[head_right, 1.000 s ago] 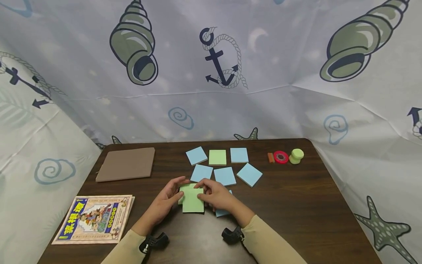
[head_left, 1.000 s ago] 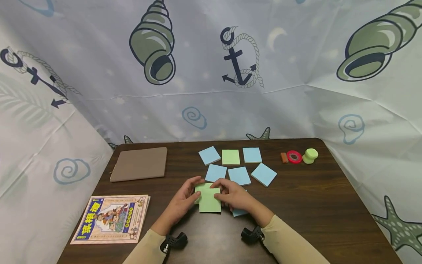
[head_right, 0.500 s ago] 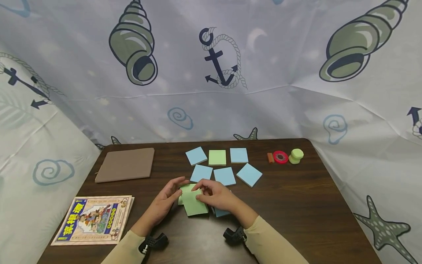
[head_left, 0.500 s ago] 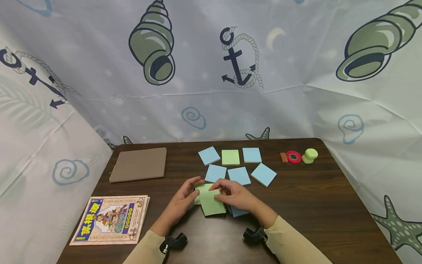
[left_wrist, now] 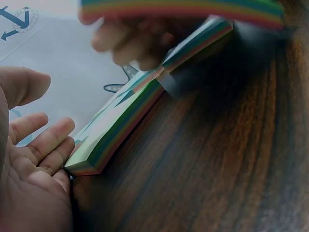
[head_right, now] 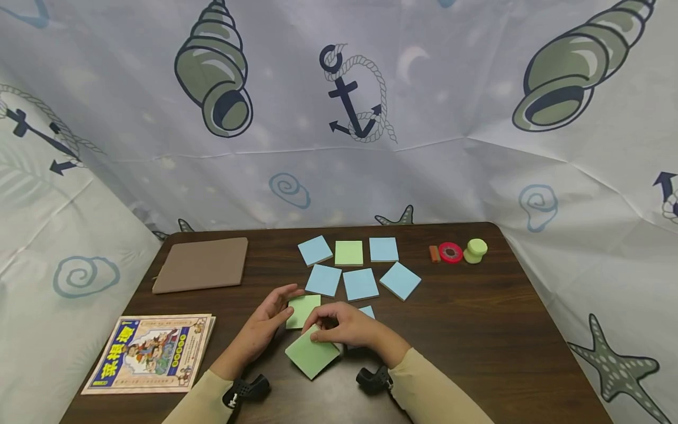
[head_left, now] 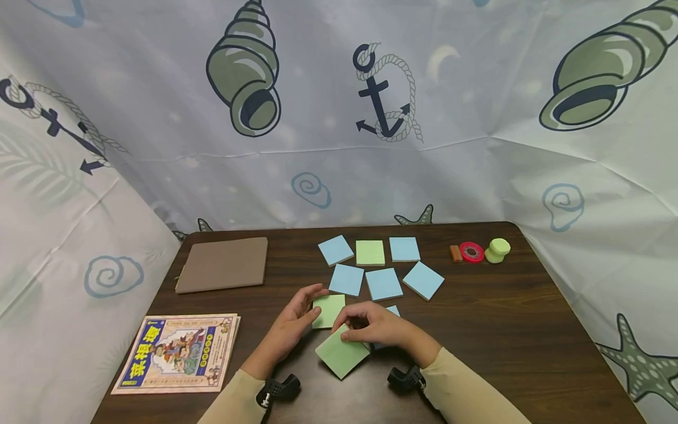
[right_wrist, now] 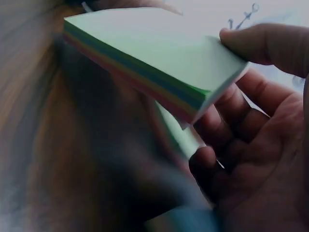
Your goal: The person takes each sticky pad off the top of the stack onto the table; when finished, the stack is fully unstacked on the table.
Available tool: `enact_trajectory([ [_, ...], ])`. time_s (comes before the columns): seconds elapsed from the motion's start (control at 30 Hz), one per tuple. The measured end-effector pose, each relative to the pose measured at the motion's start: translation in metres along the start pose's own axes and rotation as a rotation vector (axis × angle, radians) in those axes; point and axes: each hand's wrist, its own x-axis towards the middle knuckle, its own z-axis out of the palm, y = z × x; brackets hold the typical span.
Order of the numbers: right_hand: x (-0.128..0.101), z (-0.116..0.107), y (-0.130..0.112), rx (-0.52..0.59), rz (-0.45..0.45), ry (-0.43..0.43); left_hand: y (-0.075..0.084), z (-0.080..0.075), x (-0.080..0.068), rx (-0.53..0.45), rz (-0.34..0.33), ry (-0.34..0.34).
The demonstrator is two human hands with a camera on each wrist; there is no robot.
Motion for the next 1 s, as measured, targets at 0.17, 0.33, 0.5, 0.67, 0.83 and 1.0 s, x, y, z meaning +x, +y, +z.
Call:
enact_trajectory([
  [0.17, 0.004, 0.003, 0.014, -0.077, -0.013, -0.024, 0.0, -0.001, 0.001, 0.006, -0.002, 0.001],
  [0.33, 0.007, 0.007, 0.01, -0.241, -0.02, -0.081, 0.004, -0.001, 0.001, 0.014, -0.011, 0.002],
  [0.5, 0.009, 0.008, 0.01, -0.364, -0.036, -0.099, 0.005, -0.001, 0.0, 0.016, -0.012, 0.002],
  [0.67, 0.01, 0.01, 0.011, -0.449, -0.071, -0.088, 0.003, -0.002, 0.0, 0.02, -0.009, 0.01],
  [0.83, 0.011, 0.011, 0.011, -0.474, -0.098, -0.075, 0.001, -0.002, 0.0, 0.011, -0.003, 0.005],
  [1.0, 0.011, 0.011, 0.01, -0.466, -0.084, -0.069, 0.0, -0.003, 0.001, 0.012, -0.001, -0.002],
])
